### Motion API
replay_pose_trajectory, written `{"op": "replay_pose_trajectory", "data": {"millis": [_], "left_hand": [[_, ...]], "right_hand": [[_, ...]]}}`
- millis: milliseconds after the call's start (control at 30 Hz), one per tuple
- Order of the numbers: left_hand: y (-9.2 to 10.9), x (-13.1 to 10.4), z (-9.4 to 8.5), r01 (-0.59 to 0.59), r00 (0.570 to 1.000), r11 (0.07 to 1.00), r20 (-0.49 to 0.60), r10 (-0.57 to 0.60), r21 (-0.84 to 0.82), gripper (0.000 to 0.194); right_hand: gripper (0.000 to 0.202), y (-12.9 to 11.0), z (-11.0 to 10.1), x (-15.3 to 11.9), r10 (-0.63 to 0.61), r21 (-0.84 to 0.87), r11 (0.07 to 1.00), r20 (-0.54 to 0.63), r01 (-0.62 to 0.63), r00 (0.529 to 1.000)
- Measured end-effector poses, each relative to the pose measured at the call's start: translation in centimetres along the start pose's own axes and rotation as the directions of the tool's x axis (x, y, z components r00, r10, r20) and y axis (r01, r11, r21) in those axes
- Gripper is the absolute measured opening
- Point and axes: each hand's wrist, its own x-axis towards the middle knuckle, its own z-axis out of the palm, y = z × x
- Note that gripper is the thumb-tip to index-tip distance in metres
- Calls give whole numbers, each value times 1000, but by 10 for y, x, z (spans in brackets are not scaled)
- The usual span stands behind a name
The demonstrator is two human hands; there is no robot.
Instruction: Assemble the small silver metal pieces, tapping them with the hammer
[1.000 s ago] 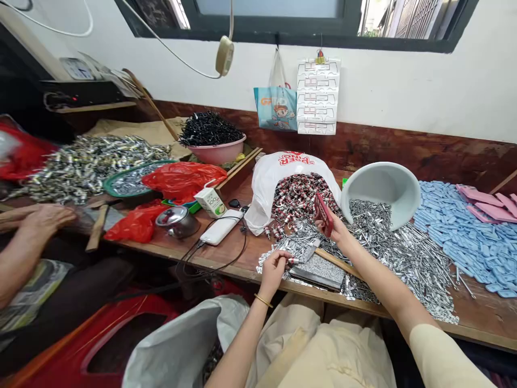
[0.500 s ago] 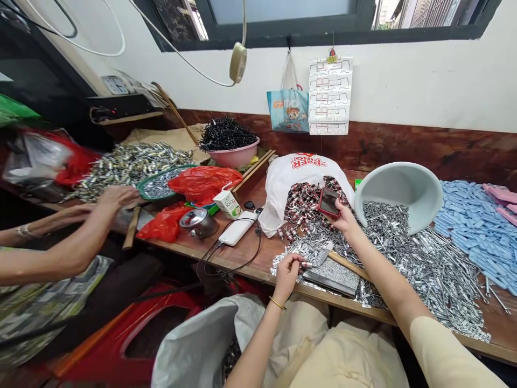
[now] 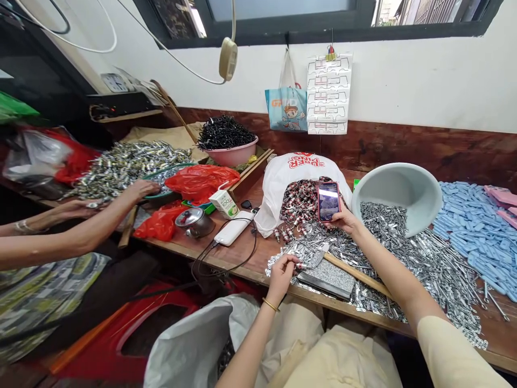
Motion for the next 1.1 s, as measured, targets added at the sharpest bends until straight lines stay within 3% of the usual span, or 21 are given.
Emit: {"op": "replay_pose_trajectory", "data": {"millis": [133,233,500,667,833,1100], "left_hand": [[0,0,0,8,1000,1000,-13,-8,-3,16],[2,1,0,23,1000,1000,-12,-23,-5,16],[7,1,1,19,1000,1000,-13,-19,12,16],[8,3,1,14,1000,1000,-7,-14,15,16],[5,5,0,10,1000,1000,-8,-10,25,16],[-3,6,-3,15,1000,1000,-9,-15,24,15]], "right_hand": [[82,0,-10,6,-29,-10,1000,-66,28,997],[70,0,-17,6,-18,5,1000,-49,18,999],[93,0,-32,11,-68,-7,998,-32,68,997],[106,-4,-30,9,-85,-28,996,30,86,996],[106,-1,-26,9,-122,-32,992,-3,122,993],[114,0,-29,12,-138,-80,986,66,143,988]]}}
